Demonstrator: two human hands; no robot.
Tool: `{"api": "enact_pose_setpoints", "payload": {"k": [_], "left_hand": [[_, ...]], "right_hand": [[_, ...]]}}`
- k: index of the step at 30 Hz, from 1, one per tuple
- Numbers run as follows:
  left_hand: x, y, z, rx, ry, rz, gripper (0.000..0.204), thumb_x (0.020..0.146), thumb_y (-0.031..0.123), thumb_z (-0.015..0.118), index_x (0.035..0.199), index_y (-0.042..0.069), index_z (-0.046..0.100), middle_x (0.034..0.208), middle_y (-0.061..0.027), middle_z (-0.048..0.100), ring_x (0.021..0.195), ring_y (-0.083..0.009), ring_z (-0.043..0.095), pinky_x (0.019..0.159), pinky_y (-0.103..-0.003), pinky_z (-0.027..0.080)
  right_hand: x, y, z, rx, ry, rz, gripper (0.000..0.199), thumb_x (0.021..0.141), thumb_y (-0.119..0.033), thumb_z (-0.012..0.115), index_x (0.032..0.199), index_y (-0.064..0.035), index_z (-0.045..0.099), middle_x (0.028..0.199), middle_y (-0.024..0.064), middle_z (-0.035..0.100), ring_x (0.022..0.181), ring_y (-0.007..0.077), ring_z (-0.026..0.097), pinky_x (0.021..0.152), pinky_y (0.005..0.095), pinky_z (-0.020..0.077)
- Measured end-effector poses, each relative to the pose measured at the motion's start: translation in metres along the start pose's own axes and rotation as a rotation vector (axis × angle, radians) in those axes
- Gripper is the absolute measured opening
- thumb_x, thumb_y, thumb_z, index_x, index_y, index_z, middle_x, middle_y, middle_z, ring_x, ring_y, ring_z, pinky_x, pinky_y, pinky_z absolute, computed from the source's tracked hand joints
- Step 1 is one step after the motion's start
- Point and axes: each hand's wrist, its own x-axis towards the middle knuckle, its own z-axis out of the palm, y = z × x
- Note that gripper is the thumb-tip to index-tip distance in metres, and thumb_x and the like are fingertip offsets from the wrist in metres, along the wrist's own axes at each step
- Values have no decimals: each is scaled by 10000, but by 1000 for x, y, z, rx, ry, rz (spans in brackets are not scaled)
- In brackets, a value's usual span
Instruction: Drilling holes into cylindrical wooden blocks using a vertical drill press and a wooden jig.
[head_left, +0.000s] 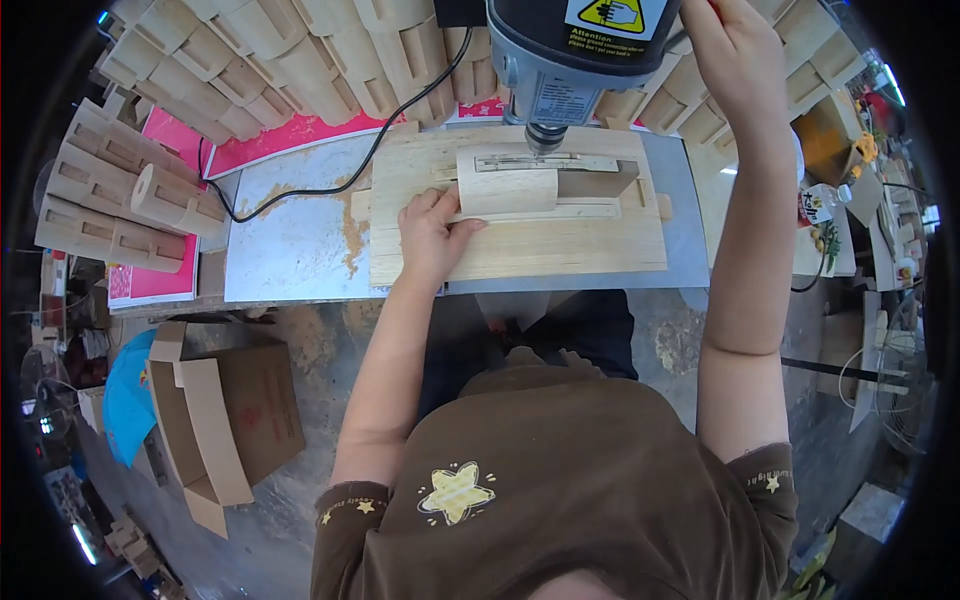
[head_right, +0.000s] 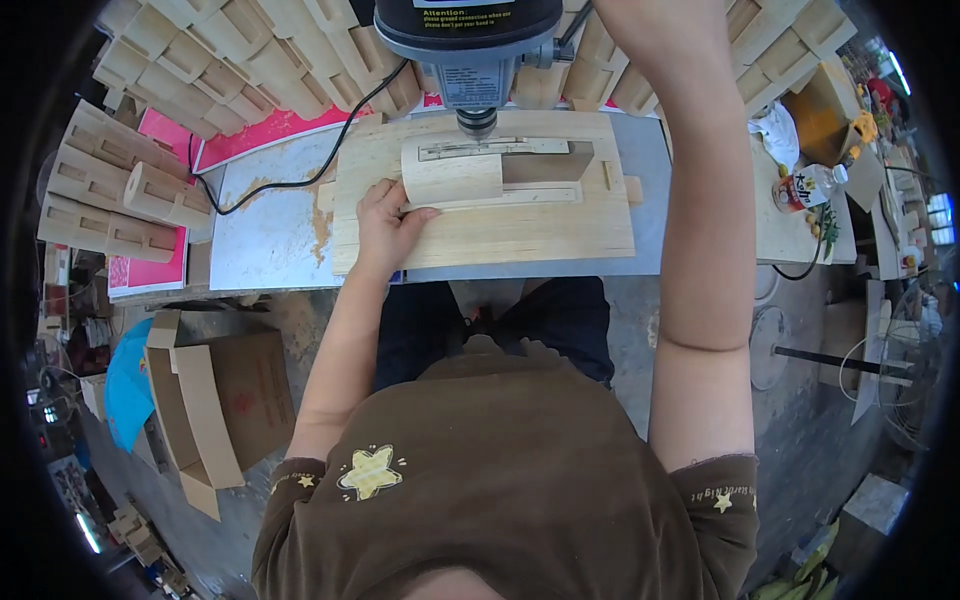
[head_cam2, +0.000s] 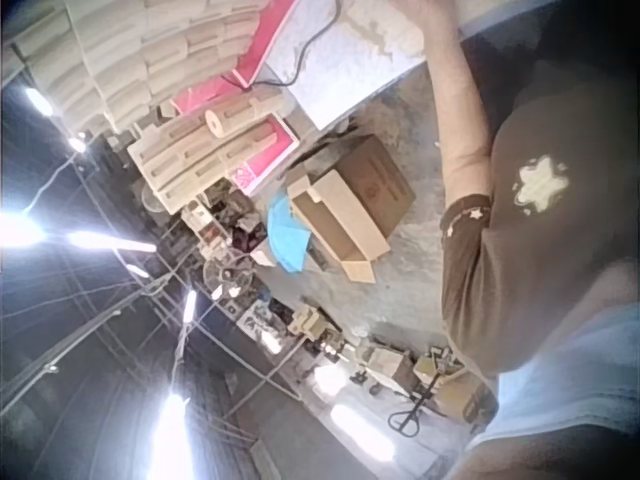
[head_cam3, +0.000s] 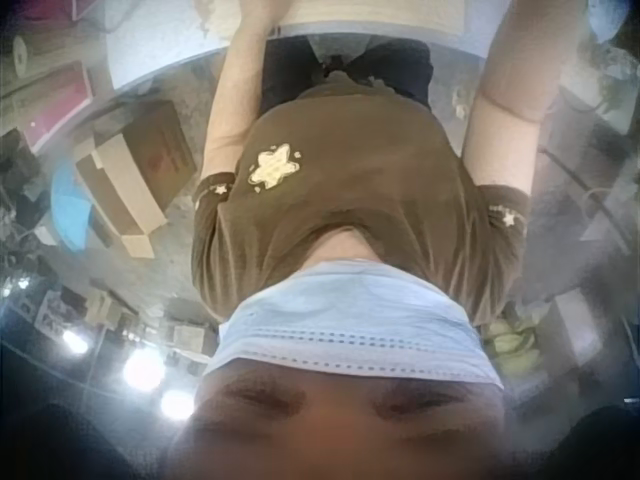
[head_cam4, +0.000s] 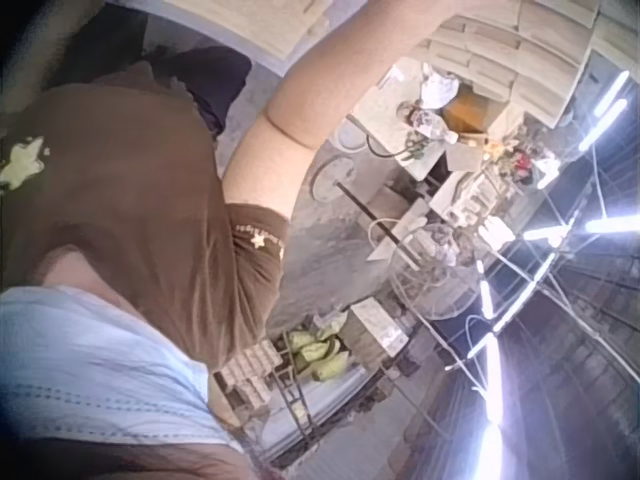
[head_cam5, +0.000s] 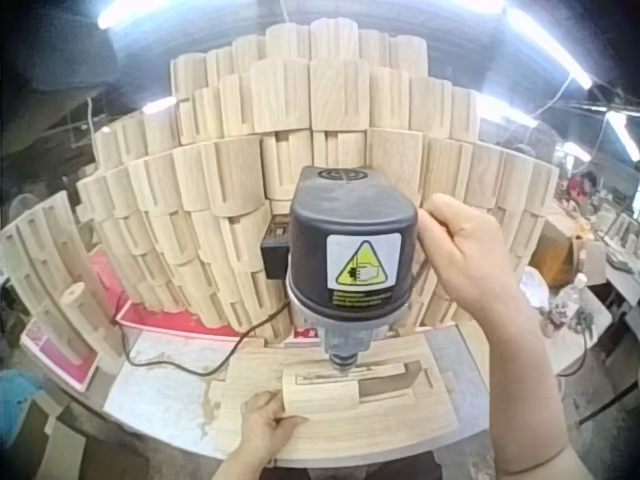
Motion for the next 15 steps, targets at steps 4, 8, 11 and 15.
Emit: {"api": "enact_pose_setpoints", "payload": {"k": [4, 8, 11, 15], "left_hand": [[-6, -6, -2, 18, 18, 5, 494, 612, 243, 779, 1070, 124, 640, 752, -13, 526, 783, -223, 525, 747, -364, 363], [-2, -8, 2, -10, 17, 15, 498, 605, 241, 782, 1069, 125, 642, 749, -16, 522, 782, -224, 523, 752, -374, 365], [-1, -7, 2, -7, 6, 12, 500, 601, 235, 784, 1069, 128, 645, 757, -19, 526, 786, -226, 522, 758, -381, 366], [-3, -9, 2, -10, 27, 7, 507, 597, 227, 787, 1076, 133, 648, 771, -20, 534, 788, -224, 522, 762, -380, 367]], "right_hand": [[-40, 18, -12, -243, -63, -118, 155, 906, -90, 536, 1008, 9, 599, 761, 42, 562, 717, 97, 540, 639, 223, 422], [-93, 13, 1, -140, -59, -82, 92, 840, -52, 596, 919, -6, 603, 745, 81, 580, 646, 146, 537, 569, 260, 418], [-111, 23, 16, -2, 82, -98, 60, 832, -35, 590, 799, 9, 613, 627, 92, 522, 517, 173, 495, 487, 273, 385], [-125, 49, 39, 45, 154, -191, 45, 811, -1, 592, 848, 9, 615, 661, 84, 546, 531, 168, 497, 498, 260, 389]]}}
